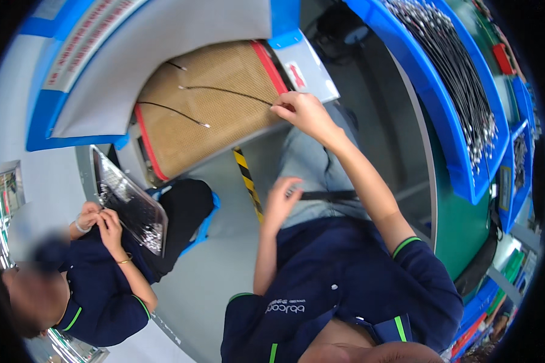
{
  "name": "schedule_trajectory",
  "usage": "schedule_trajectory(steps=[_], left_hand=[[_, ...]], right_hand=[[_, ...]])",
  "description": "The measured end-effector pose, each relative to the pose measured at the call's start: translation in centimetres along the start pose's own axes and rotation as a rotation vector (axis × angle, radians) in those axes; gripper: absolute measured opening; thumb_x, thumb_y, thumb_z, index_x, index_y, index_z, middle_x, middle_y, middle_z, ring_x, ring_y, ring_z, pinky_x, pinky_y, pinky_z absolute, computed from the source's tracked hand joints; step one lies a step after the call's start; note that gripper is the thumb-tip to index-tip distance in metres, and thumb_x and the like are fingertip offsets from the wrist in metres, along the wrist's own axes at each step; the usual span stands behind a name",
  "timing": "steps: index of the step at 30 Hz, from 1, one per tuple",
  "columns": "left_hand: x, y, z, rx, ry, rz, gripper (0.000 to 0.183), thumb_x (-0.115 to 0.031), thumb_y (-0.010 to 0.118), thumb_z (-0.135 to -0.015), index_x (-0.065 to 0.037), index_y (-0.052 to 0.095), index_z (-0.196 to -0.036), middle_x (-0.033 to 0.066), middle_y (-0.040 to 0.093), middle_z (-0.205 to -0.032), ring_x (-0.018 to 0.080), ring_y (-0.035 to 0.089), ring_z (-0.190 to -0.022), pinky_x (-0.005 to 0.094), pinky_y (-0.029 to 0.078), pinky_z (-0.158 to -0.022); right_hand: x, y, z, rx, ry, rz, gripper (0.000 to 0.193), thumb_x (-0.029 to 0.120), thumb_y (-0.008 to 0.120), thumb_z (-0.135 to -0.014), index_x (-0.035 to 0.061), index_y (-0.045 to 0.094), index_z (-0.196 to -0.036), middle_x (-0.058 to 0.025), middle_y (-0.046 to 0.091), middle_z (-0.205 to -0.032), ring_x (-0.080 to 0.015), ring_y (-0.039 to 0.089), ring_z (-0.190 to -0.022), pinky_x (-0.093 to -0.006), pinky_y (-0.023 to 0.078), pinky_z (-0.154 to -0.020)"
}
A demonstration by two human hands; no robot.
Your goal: The person sits at a workstation and repeatedly picks up black cables from a blue bin. They insert the ends of the cables into a machine with a mesh surface, then remove them and place them back into the bin. A coworker is visible to the left performing a similar task.
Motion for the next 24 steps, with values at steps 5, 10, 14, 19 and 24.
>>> schedule_trajectory(steps=[5,10,14,19,24], left_hand=[[3.3,-2.9,0.7,-0.120,-0.178,0.049,0.019,-0.009,0.062,-0.086,-0.004,0.062,-0.105,0.0103,0.062,-0.103,0.0206,0.059,-0.096,0.0303,0.045,-0.084],[3.2,-3.4,0.8,-0.053,-0.221,-0.045,0.022,-0.012,0.061,-0.087,-0.005,0.062,-0.107,0.0102,0.062,-0.105,0.0220,0.059,-0.098,0.0313,0.045,-0.085],[2.7,-3.2,0.7,0.033,-0.222,-0.149,0.024,-0.014,0.060,-0.087,-0.005,0.061,-0.109,0.0112,0.061,-0.108,0.0251,0.058,-0.101,0.0321,0.044,-0.087],[2.0,-3.0,0.6,0.110,-0.157,-0.205,0.026,-0.013,0.059,-0.087,-0.005,0.060,-0.112,0.0122,0.059,-0.112,0.0284,0.056,-0.105,0.0345,0.044,-0.089],[1.9,-2.2,0.4,0.124,-0.066,-0.254,0.027,-0.013,0.059,-0.087,-0.005,0.060,-0.113,0.0126,0.058,-0.113,0.0298,0.055,-0.106,0.0358,0.044,-0.089]], right_hand=[[-4.2,-2.8,10.6,0.274,0.196,-0.041,0.019,0.019,0.065,-0.081,0.0017,0.068,-0.087,-0.0145,0.066,-0.083,-0.0286,0.064,-0.078,-0.0375,0.049,-0.069],[-6.1,-1.8,17.5,0.525,0.317,-0.055,0.020,0.021,0.068,-0.078,0.0036,0.069,-0.088,-0.0163,0.068,-0.086,-0.0317,0.064,-0.085,-0.0393,0.048,-0.076],[-6.4,-0.6,18.6,0.630,0.372,-0.005,0.021,0.021,0.068,-0.077,0.0037,0.069,-0.089,-0.0161,0.067,-0.083,-0.0316,0.064,-0.084,-0.0391,0.048,-0.076],[-6.1,-1.0,18.7,0.475,0.333,0.024,0.019,0.019,0.067,-0.077,0.0033,0.070,-0.088,-0.0154,0.067,-0.086,-0.0314,0.064,-0.085,-0.0390,0.048,-0.077],[-5.9,-1.3,18.5,0.418,0.317,-0.037,0.018,0.017,0.066,-0.078,0.0028,0.069,-0.088,-0.0148,0.067,-0.092,-0.0314,0.063,-0.086,-0.0389,0.048,-0.078]])
Point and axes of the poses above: each hand's wrist, its own z-axis away from the middle knuckle, its own y-axis out of the palm, x = y × z, the point moved 2 cm from there along -z, towards the middle knuckle
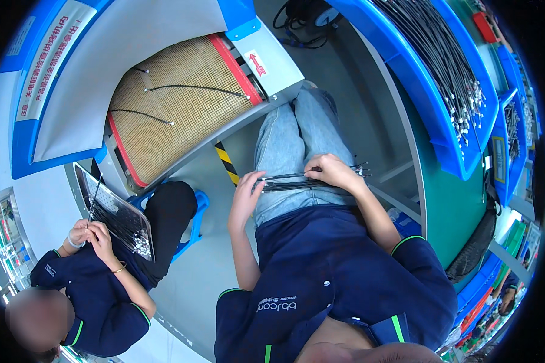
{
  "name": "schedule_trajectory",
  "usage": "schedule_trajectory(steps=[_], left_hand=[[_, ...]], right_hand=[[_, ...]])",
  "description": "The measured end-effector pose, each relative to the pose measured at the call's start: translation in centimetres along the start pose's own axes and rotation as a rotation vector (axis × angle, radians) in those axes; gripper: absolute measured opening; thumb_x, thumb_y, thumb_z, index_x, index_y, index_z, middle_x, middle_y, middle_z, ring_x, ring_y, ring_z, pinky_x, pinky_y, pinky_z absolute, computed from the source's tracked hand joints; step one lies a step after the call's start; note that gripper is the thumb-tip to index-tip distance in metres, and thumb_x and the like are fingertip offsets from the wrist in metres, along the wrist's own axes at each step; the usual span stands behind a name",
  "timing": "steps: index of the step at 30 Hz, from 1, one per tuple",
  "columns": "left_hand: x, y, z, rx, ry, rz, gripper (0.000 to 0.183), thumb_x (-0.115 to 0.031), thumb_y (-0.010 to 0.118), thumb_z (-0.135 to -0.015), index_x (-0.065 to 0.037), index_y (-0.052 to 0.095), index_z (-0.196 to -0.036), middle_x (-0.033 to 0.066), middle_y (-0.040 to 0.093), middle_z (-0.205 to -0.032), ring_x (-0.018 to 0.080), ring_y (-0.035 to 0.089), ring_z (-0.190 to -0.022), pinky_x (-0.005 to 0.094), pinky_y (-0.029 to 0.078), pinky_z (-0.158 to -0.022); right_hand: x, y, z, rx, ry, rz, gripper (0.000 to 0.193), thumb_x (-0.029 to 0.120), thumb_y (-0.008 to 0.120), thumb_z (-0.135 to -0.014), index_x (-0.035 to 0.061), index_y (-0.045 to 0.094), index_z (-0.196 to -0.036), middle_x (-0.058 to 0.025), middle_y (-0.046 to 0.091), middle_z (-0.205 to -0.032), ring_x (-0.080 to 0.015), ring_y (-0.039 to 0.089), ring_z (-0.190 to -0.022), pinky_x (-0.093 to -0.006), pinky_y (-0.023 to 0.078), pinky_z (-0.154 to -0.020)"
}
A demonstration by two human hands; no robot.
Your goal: The person sits at a workstation and repeatedly picks up black cables from a blue bin. They insert the ends of the cables into a machine with a mesh surface, then remove them and place them back into the bin. A coworker is visible to the left performing a similar task.
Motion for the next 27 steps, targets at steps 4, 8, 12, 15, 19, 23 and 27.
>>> schedule_trajectory(steps=[4,8,12,15,19,23,27], left_hand=[[-1.0,-0.1,-0.4,-0.018,0.025,-0.039,0.020,-0.014,0.061,-0.086,-0.004,0.065,-0.103,0.0125,0.062,-0.102,0.0289,0.058,-0.094,0.0356,0.046,-0.081],[-2.8,-0.8,-0.8,-0.047,0.052,-0.041,0.015,-0.013,0.063,-0.084,-0.002,0.068,-0.094,0.0120,0.065,-0.088,0.0273,0.060,-0.084,0.0356,0.046,-0.075],[-4.9,-0.7,-1.5,-0.089,0.195,-0.017,0.015,-0.013,0.067,-0.081,-0.003,0.069,-0.091,0.0100,0.066,-0.080,0.0210,0.061,-0.076,0.0319,0.047,-0.066],[-6.7,-0.5,-1.6,-0.154,0.264,-0.024,0.014,-0.011,0.070,-0.078,-0.002,0.069,-0.089,0.0095,0.066,-0.081,0.0212,0.061,-0.075,0.0317,0.048,-0.065],[-8.1,-1.0,-1.7,-0.186,0.317,-0.041,0.012,-0.008,0.071,-0.076,-0.002,0.068,-0.086,0.0088,0.066,-0.080,0.0213,0.062,-0.076,0.0319,0.049,-0.066],[-9.0,-1.1,-2.0,-0.229,0.420,-0.099,0.012,-0.007,0.072,-0.075,-0.002,0.067,-0.085,0.0081,0.066,-0.079,0.0217,0.062,-0.076,0.0319,0.050,-0.066],[-9.1,-1.1,-2.0,-0.225,0.436,-0.100,0.011,-0.007,0.072,-0.075,-0.001,0.067,-0.083,0.0079,0.066,-0.079,0.0224,0.062,-0.077,0.0319,0.050,-0.066]], right_hand=[[0.6,-0.7,0.0,0.000,0.002,-0.064,0.017,0.017,0.065,-0.080,0.0023,0.069,-0.089,-0.0145,0.067,-0.090,-0.0305,0.064,-0.084,-0.0381,0.049,-0.077],[1.7,-1.9,0.1,-0.017,-0.057,-0.076,0.018,0.017,0.066,-0.080,0.0028,0.068,-0.091,-0.0135,0.066,-0.088,-0.0290,0.064,-0.082,-0.0374,0.049,-0.074],[4.0,-2.4,-0.3,-0.071,-0.189,-0.092,0.019,0.017,0.067,-0.080,0.0055,0.067,-0.095,-0.0109,0.066,-0.091,-0.0289,0.064,-0.080,-0.0373,0.049,-0.072],[5.6,-2.5,-0.7,-0.142,-0.297,-0.067,0.015,0.017,0.067,-0.081,0.0069,0.067,-0.092,-0.0078,0.066,-0.089,-0.0283,0.063,-0.078,-0.0371,0.050,-0.069],[6.2,-3.1,-0.6,-0.218,-0.446,0.009,0.014,0.016,0.067,-0.079,0.0079,0.068,-0.091,-0.0059,0.065,-0.087,-0.0257,0.064,-0.077,-0.0352,0.051,-0.067],[6.8,-3.2,-0.5,-0.269,-0.500,-0.005,0.014,0.017,0.068,-0.078,0.0087,0.070,-0.089,-0.0050,0.066,-0.086,-0.0232,0.064,-0.077,-0.0335,0.051,-0.067],[6.8,-3.2,-0.5,-0.291,-0.515,0.019,0.014,0.017,0.069,-0.078,0.0080,0.071,-0.088,-0.0054,0.066,-0.083,-0.0225,0.064,-0.077,-0.0331,0.051,-0.068]])
Point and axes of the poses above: each hand's wrist, its own z-axis away from the middle knuckle, its own y-axis out of the palm, x = y × z, the point moved 2 cm from there along -z, towards the middle knuckle
